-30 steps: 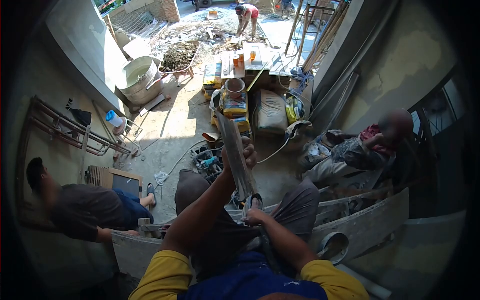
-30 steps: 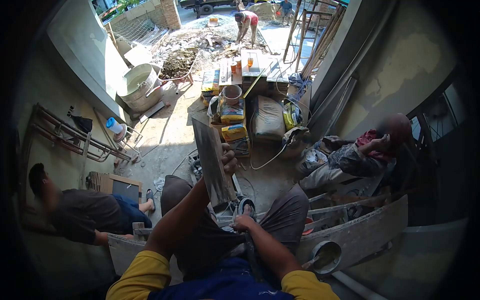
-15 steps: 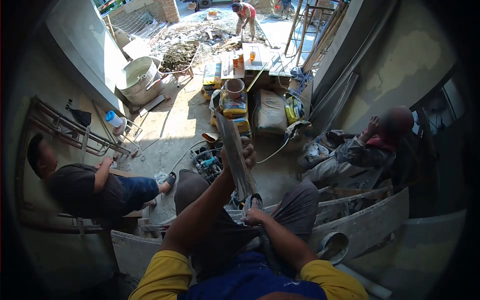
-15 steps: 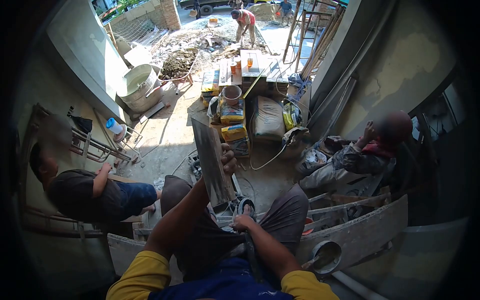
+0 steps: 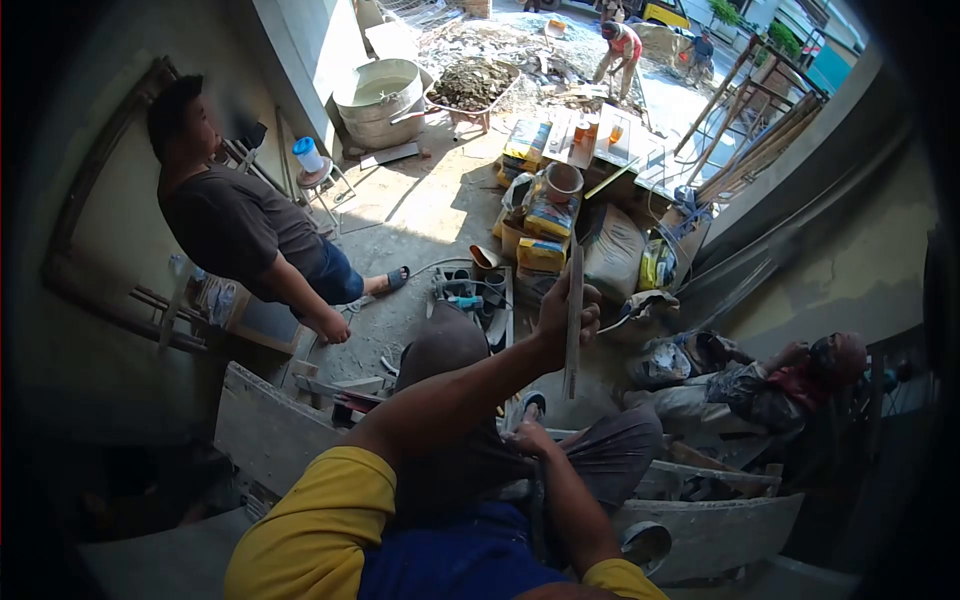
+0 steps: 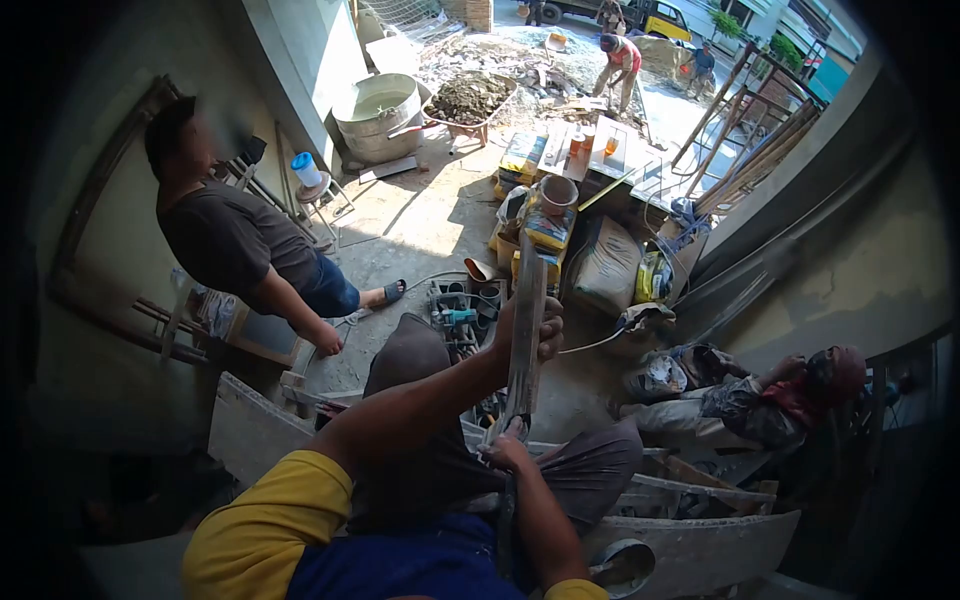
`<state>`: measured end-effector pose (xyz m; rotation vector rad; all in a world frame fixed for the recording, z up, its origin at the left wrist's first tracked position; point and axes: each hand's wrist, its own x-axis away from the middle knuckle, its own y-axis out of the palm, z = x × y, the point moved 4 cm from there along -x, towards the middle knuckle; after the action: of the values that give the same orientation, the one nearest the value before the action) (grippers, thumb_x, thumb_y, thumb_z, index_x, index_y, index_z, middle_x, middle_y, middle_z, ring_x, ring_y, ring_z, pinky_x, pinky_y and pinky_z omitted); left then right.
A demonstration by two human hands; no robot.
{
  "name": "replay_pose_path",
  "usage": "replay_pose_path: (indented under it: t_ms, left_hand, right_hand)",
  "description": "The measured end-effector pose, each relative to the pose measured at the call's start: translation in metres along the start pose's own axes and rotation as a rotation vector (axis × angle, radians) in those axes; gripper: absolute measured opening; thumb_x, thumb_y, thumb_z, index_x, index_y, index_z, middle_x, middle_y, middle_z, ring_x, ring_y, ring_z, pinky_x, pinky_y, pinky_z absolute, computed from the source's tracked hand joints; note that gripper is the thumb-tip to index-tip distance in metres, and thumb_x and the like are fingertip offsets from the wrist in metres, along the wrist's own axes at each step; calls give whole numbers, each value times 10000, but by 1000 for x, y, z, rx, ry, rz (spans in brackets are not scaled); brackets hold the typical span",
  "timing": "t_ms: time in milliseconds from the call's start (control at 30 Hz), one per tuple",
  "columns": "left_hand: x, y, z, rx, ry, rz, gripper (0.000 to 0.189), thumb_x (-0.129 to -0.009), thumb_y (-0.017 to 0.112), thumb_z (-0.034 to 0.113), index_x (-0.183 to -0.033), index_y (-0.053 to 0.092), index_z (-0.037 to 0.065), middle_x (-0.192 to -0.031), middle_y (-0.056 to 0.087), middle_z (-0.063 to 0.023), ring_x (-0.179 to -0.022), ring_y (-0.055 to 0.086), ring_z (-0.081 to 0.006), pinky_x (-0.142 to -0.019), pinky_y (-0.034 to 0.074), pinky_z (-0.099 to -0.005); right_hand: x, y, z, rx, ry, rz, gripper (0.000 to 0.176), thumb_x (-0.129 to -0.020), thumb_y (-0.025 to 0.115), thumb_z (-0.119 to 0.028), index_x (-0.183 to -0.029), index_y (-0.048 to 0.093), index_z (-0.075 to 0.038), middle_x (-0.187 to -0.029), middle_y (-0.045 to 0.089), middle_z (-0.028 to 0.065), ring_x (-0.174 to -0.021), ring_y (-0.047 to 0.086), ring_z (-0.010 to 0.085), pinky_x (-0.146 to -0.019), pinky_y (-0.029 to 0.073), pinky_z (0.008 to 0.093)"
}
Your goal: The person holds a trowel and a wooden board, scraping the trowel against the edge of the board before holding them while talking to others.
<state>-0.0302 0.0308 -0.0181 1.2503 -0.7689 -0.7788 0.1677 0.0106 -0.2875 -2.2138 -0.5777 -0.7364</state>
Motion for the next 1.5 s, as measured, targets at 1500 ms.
replay_pose_path:
  t_ms: [1500]
  left_hand:
    - [12, 31, 4, -210, 57, 167, 251, -934, 387, 260, -912, 476, 27, -543, 417, -37, -371, 439, -146, -342, 375, -236]
  right_hand:
    - [33, -39, -51, -47, -70, -27, 472, -870, 502, -415, -806, 682, 16, -766, 650, 204, -780, 637, 337, -733, 474, 403]
